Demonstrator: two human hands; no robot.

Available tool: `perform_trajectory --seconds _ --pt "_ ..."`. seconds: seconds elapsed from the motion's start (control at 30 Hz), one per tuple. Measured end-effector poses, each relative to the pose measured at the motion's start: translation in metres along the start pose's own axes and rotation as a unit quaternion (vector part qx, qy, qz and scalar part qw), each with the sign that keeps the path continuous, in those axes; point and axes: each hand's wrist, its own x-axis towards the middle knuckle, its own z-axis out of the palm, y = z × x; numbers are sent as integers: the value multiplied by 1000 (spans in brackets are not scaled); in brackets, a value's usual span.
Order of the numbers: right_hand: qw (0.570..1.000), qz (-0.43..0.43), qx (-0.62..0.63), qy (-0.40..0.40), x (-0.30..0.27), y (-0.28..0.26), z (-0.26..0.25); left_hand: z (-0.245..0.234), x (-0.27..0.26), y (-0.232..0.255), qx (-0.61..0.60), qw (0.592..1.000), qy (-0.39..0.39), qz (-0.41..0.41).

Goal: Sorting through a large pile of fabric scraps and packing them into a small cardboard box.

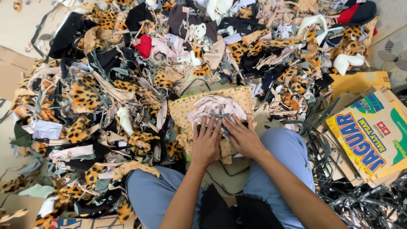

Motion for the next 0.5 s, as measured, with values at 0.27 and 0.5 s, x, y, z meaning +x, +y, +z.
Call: perform_trajectory --seconds 0.27,0.5 --pt "994 -29 2 102 1 -22 -18 -38 3 16 -80 991 85 -60" --pt "971 -63 -2 231 6 -36 -14 -108 -44 -57 12 967 171 -190"
